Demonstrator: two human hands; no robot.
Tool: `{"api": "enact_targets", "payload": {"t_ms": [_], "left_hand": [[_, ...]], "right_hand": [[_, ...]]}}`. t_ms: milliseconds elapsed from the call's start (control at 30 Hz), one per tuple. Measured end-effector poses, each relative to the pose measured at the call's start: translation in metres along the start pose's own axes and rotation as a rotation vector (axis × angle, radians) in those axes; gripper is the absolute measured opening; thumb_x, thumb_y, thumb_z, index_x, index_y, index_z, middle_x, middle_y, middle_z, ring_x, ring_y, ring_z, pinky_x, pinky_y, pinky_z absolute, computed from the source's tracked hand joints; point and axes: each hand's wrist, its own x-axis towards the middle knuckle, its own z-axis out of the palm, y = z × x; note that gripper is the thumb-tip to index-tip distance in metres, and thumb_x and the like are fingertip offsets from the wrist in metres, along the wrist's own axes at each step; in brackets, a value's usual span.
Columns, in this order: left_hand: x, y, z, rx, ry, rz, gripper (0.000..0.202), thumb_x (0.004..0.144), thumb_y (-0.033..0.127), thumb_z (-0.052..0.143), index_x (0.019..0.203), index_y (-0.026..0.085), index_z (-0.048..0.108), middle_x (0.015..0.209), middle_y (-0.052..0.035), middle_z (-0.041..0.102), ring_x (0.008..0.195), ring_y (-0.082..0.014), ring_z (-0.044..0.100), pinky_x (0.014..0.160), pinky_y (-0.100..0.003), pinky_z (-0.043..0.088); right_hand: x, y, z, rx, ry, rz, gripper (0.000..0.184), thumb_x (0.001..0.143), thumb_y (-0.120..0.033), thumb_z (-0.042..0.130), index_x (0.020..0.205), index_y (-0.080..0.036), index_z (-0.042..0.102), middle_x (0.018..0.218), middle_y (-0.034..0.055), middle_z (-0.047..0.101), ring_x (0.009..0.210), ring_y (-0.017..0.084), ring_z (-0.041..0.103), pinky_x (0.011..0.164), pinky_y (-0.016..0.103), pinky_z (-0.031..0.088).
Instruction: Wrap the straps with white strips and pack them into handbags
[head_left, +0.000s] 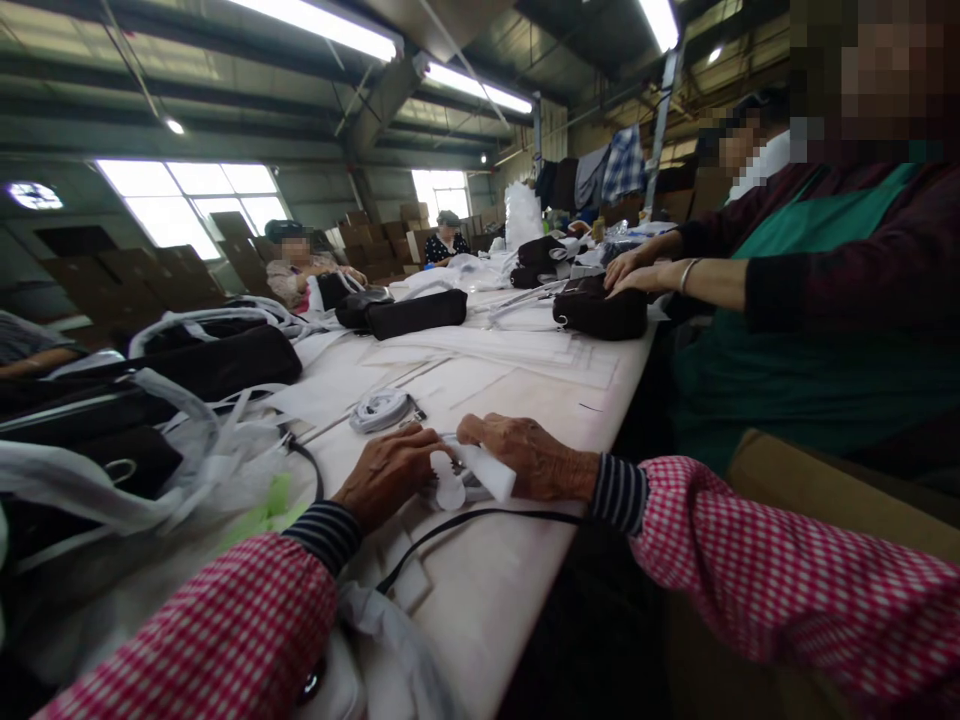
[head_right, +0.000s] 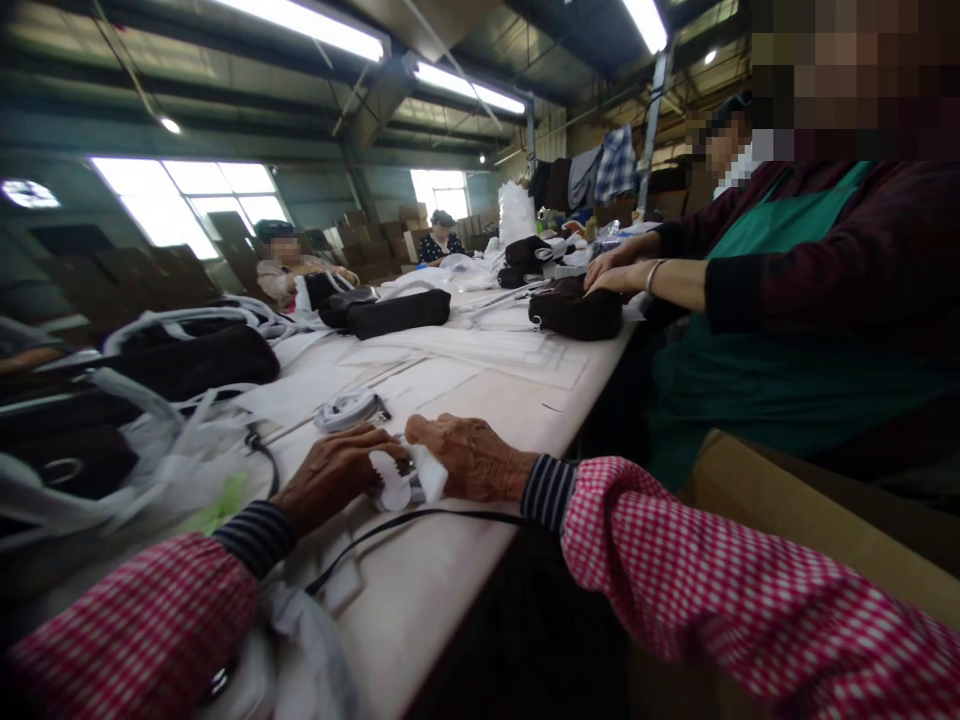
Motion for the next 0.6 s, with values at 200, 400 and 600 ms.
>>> {"api": "enact_targets", "payload": {"t_ms": [200, 400, 600], "left_hand": [[0.004, -0.006, -0.002, -0.078, -0.019, -0.097, 0.035, 0.086, 0.0, 0.052, 0.097, 0.023, 0.076, 0.092, -0.0032, 0.073, 0.088, -0.0201, 0.064, 0.078, -0.03, 0.046], [0.009, -0.009, -0.005, -0.098, -0.028, -0.073, 0.038, 0.078, -0.004, 0.052, 0.093, 0.021, 0.077, 0.089, -0.0034, 0.074, 0.088, -0.0211, 0.065, 0.078, -0.031, 0.047], [0.02, -0.012, -0.01, -0.105, -0.069, -0.037, 0.042, 0.068, -0.006, 0.051, 0.087, 0.022, 0.077, 0.085, -0.0015, 0.073, 0.087, -0.0202, 0.067, 0.074, -0.029, 0.045]], "right_hand": [[0.02, 0.004, -0.02, -0.032, -0.165, -0.019, 0.023, 0.081, -0.004, 0.057, 0.095, -0.017, 0.069, 0.092, 0.006, 0.074, 0.085, 0.02, 0.067, 0.076, 0.027, 0.044], [0.044, -0.009, -0.027, -0.291, -0.329, -0.094, 0.022, 0.084, -0.008, 0.058, 0.095, -0.018, 0.074, 0.088, 0.0105, 0.076, 0.083, 0.024, 0.07, 0.067, 0.029, 0.042], [0.032, -0.002, -0.024, -0.182, -0.22, -0.061, 0.028, 0.087, -0.009, 0.059, 0.11, -0.021, 0.069, 0.097, 0.0059, 0.076, 0.089, 0.021, 0.069, 0.073, 0.027, 0.042]]}}
